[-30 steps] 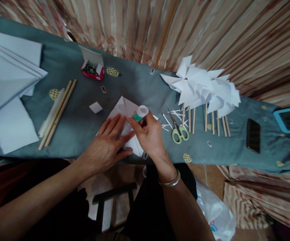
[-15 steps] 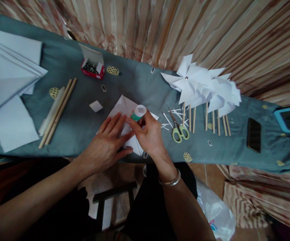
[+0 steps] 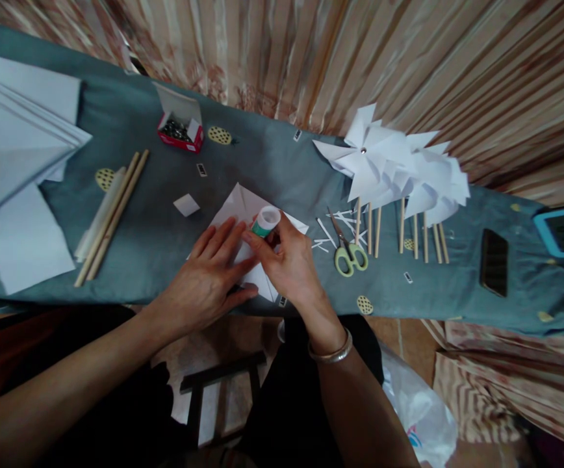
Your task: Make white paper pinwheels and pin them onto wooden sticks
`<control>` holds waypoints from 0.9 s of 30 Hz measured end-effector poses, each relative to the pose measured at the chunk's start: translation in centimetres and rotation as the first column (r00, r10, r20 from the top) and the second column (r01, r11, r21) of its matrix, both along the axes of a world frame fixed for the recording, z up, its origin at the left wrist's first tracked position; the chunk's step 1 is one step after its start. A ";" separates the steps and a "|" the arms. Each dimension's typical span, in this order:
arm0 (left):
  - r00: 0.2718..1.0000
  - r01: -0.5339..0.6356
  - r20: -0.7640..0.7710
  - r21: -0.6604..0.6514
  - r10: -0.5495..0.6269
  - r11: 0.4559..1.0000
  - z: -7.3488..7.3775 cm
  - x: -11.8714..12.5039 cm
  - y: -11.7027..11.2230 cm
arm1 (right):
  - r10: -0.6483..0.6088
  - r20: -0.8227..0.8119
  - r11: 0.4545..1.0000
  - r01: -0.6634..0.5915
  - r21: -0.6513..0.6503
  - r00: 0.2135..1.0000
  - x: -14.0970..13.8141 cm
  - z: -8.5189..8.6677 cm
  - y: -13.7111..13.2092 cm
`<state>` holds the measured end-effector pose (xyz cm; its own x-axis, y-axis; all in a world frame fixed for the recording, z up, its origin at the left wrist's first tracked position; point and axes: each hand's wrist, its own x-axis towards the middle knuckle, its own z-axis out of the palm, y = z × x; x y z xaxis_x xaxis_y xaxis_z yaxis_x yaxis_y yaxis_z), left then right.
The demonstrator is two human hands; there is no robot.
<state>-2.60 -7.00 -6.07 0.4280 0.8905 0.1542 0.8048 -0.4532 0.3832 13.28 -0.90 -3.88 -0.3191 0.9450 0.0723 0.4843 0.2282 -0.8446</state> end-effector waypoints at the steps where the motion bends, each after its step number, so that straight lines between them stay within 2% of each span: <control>1: 1.000 0.001 0.003 -0.001 -0.001 1.000 0.1 0.0 0.0 | 0.005 0.004 1.000 -0.005 0.000 1.000 0.0 0.0 0.0; 16: 1.000 0.006 0.016 -0.004 -0.006 1.000 0.1 -0.1 0.0 | 0.059 0.052 0.998 -0.058 -0.022 0.997 0.4 0.6 -0.4; 27: 1.000 0.005 0.005 0.004 -0.006 1.000 0.3 0.0 -0.1 | 0.064 0.015 0.997 -0.063 -0.049 0.998 0.6 0.6 -0.6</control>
<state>-2.64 -7.05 -5.76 0.4321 0.8875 0.1602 0.8003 -0.4592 0.3854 13.86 -1.54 -3.30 -0.3792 0.9251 0.0209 0.4846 0.2178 -0.8472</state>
